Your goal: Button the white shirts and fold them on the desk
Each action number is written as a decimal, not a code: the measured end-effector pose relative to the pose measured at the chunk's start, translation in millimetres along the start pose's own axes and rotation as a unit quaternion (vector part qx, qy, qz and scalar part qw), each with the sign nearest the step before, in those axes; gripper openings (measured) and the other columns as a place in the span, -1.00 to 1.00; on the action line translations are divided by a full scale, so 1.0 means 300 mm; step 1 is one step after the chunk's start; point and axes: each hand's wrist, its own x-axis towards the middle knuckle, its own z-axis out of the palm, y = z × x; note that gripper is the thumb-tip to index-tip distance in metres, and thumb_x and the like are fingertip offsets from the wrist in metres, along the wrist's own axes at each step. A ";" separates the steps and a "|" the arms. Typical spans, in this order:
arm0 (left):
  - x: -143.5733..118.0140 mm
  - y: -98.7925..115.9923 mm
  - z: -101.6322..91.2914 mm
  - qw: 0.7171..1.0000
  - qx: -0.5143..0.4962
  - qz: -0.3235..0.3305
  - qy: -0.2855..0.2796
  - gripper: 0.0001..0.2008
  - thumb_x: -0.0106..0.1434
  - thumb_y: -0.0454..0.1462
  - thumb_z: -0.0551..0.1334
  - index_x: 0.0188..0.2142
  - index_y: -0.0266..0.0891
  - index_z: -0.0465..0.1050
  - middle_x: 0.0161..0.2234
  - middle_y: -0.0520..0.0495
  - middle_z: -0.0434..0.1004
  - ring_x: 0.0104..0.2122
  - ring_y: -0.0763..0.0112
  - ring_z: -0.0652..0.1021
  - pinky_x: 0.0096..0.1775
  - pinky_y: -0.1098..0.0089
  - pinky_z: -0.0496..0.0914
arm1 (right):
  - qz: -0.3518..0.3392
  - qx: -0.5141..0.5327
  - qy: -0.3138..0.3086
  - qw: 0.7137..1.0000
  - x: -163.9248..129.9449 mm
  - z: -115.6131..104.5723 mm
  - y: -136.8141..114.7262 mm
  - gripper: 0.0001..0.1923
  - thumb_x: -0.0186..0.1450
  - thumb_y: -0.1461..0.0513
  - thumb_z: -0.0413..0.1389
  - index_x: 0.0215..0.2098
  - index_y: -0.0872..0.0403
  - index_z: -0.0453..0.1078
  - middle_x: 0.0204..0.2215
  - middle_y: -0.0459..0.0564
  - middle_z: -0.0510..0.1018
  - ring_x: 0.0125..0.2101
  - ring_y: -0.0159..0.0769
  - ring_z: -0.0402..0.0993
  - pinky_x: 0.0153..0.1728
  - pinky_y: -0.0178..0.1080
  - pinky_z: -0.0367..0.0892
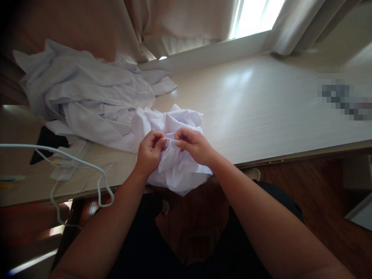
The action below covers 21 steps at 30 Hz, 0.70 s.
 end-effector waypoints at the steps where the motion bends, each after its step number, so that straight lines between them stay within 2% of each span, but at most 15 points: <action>1: -0.001 0.001 0.003 1.000 -0.007 -0.005 0.001 -0.82 0.36 -0.14 0.20 -0.30 -0.19 0.37 -0.43 0.04 0.36 -0.45 0.46 0.38 -0.36 0.44 0.30 | 0.000 -0.003 0.004 1.000 0.001 -0.002 0.000 -0.74 0.31 0.08 0.22 -0.30 0.10 0.33 -0.44 -0.14 0.31 -0.43 -0.43 0.25 -0.40 -0.33 0.24; 4: -0.007 0.010 0.003 0.999 -0.040 -0.010 0.009 -0.81 0.37 -0.11 0.20 -0.22 -0.18 0.41 -0.43 0.04 0.37 -0.45 0.48 0.40 -0.36 0.44 0.32 | -0.004 -0.012 0.044 0.999 0.004 -0.010 0.002 -0.70 0.27 0.04 0.24 -0.31 0.09 0.34 -0.45 -0.13 0.34 -0.44 -0.43 0.29 -0.41 -0.32 0.30; 7: -0.013 0.022 -0.011 0.997 -0.065 0.009 0.039 -0.77 0.37 -0.08 0.20 -0.12 -0.17 0.42 -0.42 0.03 0.37 -0.45 0.48 0.42 -0.35 0.44 0.36 | -0.008 -0.006 0.136 0.991 0.011 -0.026 0.007 -0.69 0.25 0.02 0.26 -0.32 0.07 0.33 -0.46 -0.14 0.35 -0.49 -0.44 0.32 -0.45 -0.32 0.34; 10: -0.012 0.031 -0.035 0.994 -0.047 0.023 0.100 -0.77 0.36 -0.08 0.21 -0.18 -0.19 0.44 -0.44 0.02 0.37 -0.46 0.49 0.42 -0.35 0.45 0.36 | -0.006 0.042 0.244 0.969 0.024 -0.053 0.009 -0.68 0.23 0.01 0.26 -0.31 0.04 0.32 -0.42 -0.14 0.38 -0.50 -0.45 0.35 -0.46 -0.32 0.39; 12: -0.009 0.036 -0.052 0.990 -0.035 0.019 0.136 -0.75 0.37 -0.07 0.19 -0.25 -0.20 0.44 -0.49 0.03 0.34 -0.49 0.49 0.40 -0.38 0.45 0.33 | -0.009 0.084 0.300 0.950 0.036 -0.077 0.007 -0.68 0.24 0.00 0.24 -0.28 0.02 0.30 -0.36 -0.12 0.40 -0.44 -0.43 0.41 -0.38 -0.30 0.45; 15: -0.010 0.048 -0.075 0.984 -0.018 0.021 0.174 -0.70 0.38 -0.06 0.16 -0.35 -0.21 0.42 -0.58 0.06 0.26 -0.56 0.50 0.35 -0.45 0.45 0.27 | -0.032 0.097 0.331 0.938 0.048 -0.119 0.010 -0.66 0.25 0.01 0.21 -0.10 -0.06 0.29 -0.13 -0.06 0.44 -0.21 -0.33 0.51 -0.20 -0.23 0.48; 17: -0.018 0.056 -0.092 0.981 0.007 0.017 0.194 -0.64 0.40 -0.05 0.13 -0.44 -0.21 0.38 -0.62 0.07 0.21 -0.60 0.50 0.30 -0.50 0.45 0.21 | -0.036 0.050 0.328 0.943 0.047 -0.145 0.025 -0.50 0.24 0.02 0.21 0.10 -0.18 0.21 0.10 -0.02 0.35 -0.07 -0.25 0.48 -0.17 -0.19 0.48; 19: -0.027 0.058 -0.116 0.979 0.050 -0.004 0.198 -0.58 0.40 -0.04 0.10 -0.53 -0.21 0.32 -0.66 0.06 0.18 -0.62 0.49 0.27 -0.53 0.43 0.14 | -0.026 -0.024 0.344 0.938 0.039 -0.161 0.049 -0.31 0.23 0.04 0.22 0.26 -0.24 0.06 0.26 0.04 0.19 -0.01 -0.17 0.45 -0.20 -0.17 0.48; 21: -0.031 0.046 -0.152 0.976 0.122 -0.030 0.176 -0.53 0.40 -0.03 0.09 -0.59 -0.21 0.26 -0.68 0.05 0.18 -0.62 0.47 0.26 -0.52 0.40 0.11 | -0.022 -0.091 0.384 0.919 0.027 -0.164 0.071 -0.22 0.23 0.05 0.21 0.32 -0.23 -0.04 0.31 0.09 0.09 -0.04 -0.14 0.45 -0.24 -0.17 0.48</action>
